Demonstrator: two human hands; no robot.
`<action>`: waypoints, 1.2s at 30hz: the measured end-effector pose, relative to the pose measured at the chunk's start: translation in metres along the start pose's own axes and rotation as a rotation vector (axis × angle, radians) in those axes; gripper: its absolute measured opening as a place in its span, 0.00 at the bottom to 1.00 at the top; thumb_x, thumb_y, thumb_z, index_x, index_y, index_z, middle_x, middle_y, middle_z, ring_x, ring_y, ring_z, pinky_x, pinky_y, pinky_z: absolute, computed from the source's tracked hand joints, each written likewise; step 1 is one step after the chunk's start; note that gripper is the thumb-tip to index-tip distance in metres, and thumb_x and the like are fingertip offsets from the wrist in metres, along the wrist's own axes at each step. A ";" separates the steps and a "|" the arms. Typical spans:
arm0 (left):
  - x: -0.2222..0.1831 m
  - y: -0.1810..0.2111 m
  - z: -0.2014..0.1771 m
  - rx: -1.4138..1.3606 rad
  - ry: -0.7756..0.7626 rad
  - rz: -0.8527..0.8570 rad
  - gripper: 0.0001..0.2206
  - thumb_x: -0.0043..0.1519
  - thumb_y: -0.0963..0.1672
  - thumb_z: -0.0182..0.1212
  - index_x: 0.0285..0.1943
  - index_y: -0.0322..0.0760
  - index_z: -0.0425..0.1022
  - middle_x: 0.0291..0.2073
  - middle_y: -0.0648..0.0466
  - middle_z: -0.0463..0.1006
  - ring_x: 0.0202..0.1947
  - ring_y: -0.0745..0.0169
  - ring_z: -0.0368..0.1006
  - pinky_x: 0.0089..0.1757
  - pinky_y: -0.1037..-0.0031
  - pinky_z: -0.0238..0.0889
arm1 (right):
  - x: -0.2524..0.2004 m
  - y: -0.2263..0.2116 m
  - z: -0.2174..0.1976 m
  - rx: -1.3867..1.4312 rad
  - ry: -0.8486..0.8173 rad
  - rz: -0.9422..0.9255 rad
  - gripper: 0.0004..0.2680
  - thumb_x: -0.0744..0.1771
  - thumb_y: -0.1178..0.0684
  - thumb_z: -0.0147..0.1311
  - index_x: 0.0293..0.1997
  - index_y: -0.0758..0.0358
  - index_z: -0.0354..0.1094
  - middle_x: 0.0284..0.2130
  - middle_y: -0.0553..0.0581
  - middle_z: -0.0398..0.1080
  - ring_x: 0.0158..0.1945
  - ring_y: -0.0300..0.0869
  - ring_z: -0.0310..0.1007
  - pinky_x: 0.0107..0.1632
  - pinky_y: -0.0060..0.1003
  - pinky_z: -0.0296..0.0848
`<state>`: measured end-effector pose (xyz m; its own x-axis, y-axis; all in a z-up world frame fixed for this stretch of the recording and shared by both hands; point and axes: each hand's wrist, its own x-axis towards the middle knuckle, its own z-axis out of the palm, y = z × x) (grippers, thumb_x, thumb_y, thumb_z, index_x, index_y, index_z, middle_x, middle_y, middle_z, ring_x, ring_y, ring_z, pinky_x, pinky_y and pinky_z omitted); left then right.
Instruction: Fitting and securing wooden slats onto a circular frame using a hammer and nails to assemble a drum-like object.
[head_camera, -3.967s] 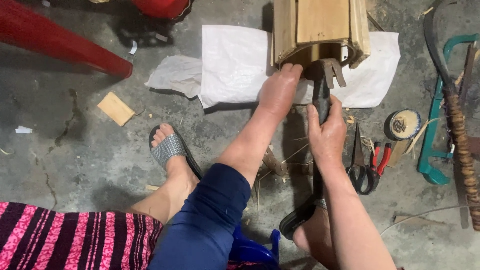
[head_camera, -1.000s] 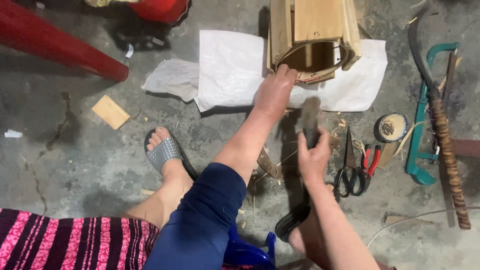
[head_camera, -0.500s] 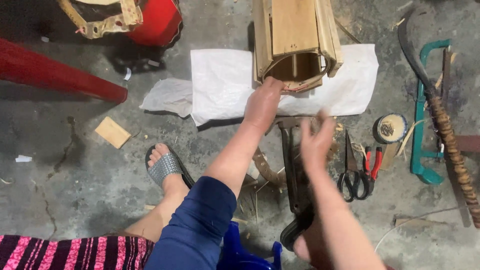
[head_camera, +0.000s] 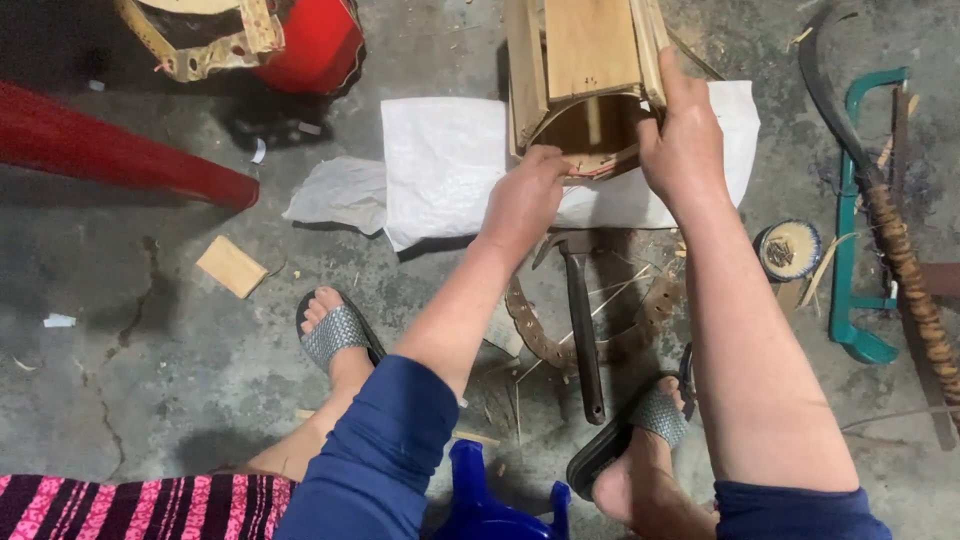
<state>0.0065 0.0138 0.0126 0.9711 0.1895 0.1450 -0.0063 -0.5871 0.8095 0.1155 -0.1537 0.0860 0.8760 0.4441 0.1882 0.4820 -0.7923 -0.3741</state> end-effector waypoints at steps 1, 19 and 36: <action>-0.004 0.009 -0.017 0.003 0.001 -0.001 0.11 0.61 0.40 0.55 0.47 0.37 0.81 0.55 0.55 0.77 0.48 0.50 0.77 0.49 0.65 0.70 | 0.000 -0.003 0.001 0.003 0.000 -0.001 0.27 0.65 0.66 0.52 0.75 0.64 0.51 0.51 0.74 0.66 0.47 0.63 0.72 0.49 0.50 0.73; 0.012 0.032 -0.031 -0.569 -0.142 -0.769 0.29 0.57 0.46 0.61 0.68 0.30 0.62 0.47 0.44 0.78 0.40 0.59 0.79 0.42 0.75 0.76 | -0.032 -0.008 -0.003 0.199 0.111 -0.053 0.27 0.66 0.69 0.45 0.77 0.65 0.47 0.62 0.71 0.61 0.61 0.59 0.67 0.60 0.45 0.70; 0.013 0.011 -0.006 -0.400 -0.227 -0.588 0.24 0.57 0.41 0.60 0.64 0.29 0.66 0.42 0.40 0.82 0.39 0.51 0.81 0.43 0.69 0.74 | -0.037 0.003 -0.007 0.386 0.117 -0.045 0.22 0.71 0.66 0.47 0.76 0.63 0.50 0.64 0.69 0.62 0.66 0.57 0.64 0.68 0.46 0.64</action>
<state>0.0174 0.0144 0.0265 0.8662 0.1913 -0.4616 0.4851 -0.0999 0.8688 0.0846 -0.1759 0.0846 0.8611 0.4060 0.3061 0.4974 -0.5478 -0.6727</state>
